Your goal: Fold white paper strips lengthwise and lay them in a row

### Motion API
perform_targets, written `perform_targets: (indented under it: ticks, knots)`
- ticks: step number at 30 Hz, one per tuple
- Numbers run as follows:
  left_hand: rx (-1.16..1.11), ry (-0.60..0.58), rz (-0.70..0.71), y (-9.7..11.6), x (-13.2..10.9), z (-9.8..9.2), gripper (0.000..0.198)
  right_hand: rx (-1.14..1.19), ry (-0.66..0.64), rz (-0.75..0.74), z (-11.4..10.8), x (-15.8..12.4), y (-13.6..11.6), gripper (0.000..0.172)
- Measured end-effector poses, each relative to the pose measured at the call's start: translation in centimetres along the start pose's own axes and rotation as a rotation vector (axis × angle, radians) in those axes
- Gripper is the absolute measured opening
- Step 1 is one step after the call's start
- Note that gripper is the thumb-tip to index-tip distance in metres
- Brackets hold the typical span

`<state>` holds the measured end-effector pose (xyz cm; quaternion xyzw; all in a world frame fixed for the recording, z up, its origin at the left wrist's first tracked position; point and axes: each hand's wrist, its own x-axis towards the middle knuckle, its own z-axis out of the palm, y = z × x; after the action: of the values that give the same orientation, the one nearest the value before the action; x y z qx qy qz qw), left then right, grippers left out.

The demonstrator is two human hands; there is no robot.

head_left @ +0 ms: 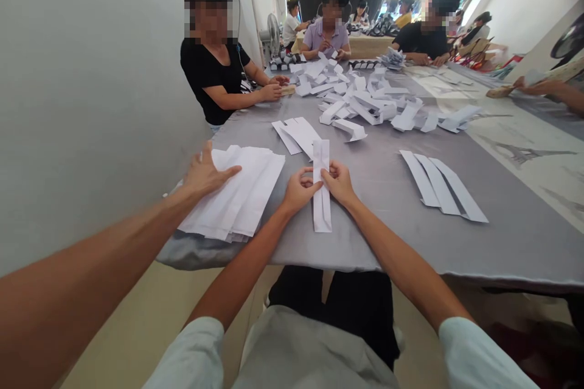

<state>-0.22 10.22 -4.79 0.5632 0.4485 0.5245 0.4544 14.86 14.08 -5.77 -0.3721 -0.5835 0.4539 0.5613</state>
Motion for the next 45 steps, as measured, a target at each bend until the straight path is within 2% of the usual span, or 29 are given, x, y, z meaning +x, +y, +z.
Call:
perform_targets:
  ticks: [9, 12, 20, 27, 31, 37, 45]
  knots:
    - [0.012, -0.073, 0.007, -0.3, 0.3, 0.0, 0.036, 0.07, -0.044, 0.054, -0.4, 0.0, -0.1, 0.042]
    - [0.005, -0.109, -0.004, -0.1, 0.2, -0.1, 0.037, 0.102, -0.051, 0.067, -0.5, 0.0, -0.1, 0.048]
    - [-0.016, -0.249, -0.044, 0.9, -0.3, -0.8, 0.041, 0.109, 0.023, 0.088, -1.2, 0.2, -0.1, 0.05]
    - [-0.004, -0.313, -0.08, 1.3, -0.5, -0.8, 0.032, 0.083, 0.101, 0.096, -1.9, 0.9, -1.0, 0.051]
    - [0.047, -0.307, -0.063, 1.2, -0.5, -0.9, 0.028, 0.063, 0.173, 0.053, -2.9, 1.3, -1.5, 0.05]
    - [0.08, -0.354, -0.119, 1.0, -0.7, -1.4, 0.028, 0.09, 0.3, 0.013, -4.0, 2.0, -1.7, 0.046]
    - [0.095, -0.397, -0.122, 1.4, -0.7, -1.7, 0.036, 0.041, 0.616, -0.112, -6.6, 3.0, -2.1, 0.049]
